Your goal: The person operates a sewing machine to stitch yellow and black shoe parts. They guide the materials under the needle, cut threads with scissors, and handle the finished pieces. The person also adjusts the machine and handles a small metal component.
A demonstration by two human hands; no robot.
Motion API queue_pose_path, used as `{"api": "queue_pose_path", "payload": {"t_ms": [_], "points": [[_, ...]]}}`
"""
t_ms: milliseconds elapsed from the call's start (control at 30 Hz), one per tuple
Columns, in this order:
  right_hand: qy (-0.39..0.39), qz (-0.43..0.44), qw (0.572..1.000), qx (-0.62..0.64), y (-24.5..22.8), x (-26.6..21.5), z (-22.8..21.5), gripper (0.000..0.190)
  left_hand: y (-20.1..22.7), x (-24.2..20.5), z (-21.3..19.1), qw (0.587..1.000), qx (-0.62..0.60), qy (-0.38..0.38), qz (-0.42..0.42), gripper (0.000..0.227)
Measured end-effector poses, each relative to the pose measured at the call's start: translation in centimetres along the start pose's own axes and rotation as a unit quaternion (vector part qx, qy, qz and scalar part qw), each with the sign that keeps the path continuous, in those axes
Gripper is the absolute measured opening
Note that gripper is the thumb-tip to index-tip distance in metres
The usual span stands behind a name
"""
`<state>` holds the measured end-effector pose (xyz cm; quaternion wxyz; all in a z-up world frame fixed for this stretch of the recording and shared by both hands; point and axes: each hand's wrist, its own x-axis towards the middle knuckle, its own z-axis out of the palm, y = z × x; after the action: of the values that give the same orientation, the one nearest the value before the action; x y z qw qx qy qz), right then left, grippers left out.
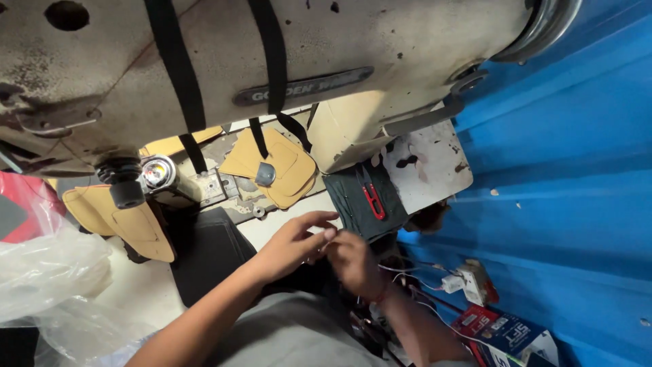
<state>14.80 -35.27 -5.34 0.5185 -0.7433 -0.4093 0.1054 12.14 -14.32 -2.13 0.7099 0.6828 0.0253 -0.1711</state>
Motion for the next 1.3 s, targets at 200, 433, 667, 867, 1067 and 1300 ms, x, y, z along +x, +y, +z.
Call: {"api": "queue_pose_path", "payload": {"t_ms": [200,433,667,867,1067,1300], "points": [[-0.02,0.057,0.996,-0.07,2.4,-2.6,-0.4,0.01,-3.1,2.9,0.5,0.946,-0.307,-0.078,-0.074,0.04],[0.22,0.167,0.818,0.504,4.3,4.6,-9.8,0.055,-2.3,-1.9,3.8,0.954,0.211,-0.076,0.199,0.015],[0.318,0.211,0.872,0.306,22.2,11.3,-22.2,0.022,0.6,-5.6,3.6,0.873,0.332,-0.284,0.216,0.013],[0.065,0.069,0.928,-0.361,39.4,9.3,-25.7,0.039,0.4,-8.5,0.3,0.94,0.284,-0.131,0.134,0.012],[0.118,0.06,0.95,-0.282,39.9,10.5,-27.1,0.035,-0.6,-5.4,0.6,0.954,0.289,-0.012,0.075,0.013],[-0.101,-0.074,0.755,-0.643,51.2,8.3,-31.6,0.034,-0.3,-4.5,1.3,0.93,0.342,-0.036,0.128,0.011]]}}
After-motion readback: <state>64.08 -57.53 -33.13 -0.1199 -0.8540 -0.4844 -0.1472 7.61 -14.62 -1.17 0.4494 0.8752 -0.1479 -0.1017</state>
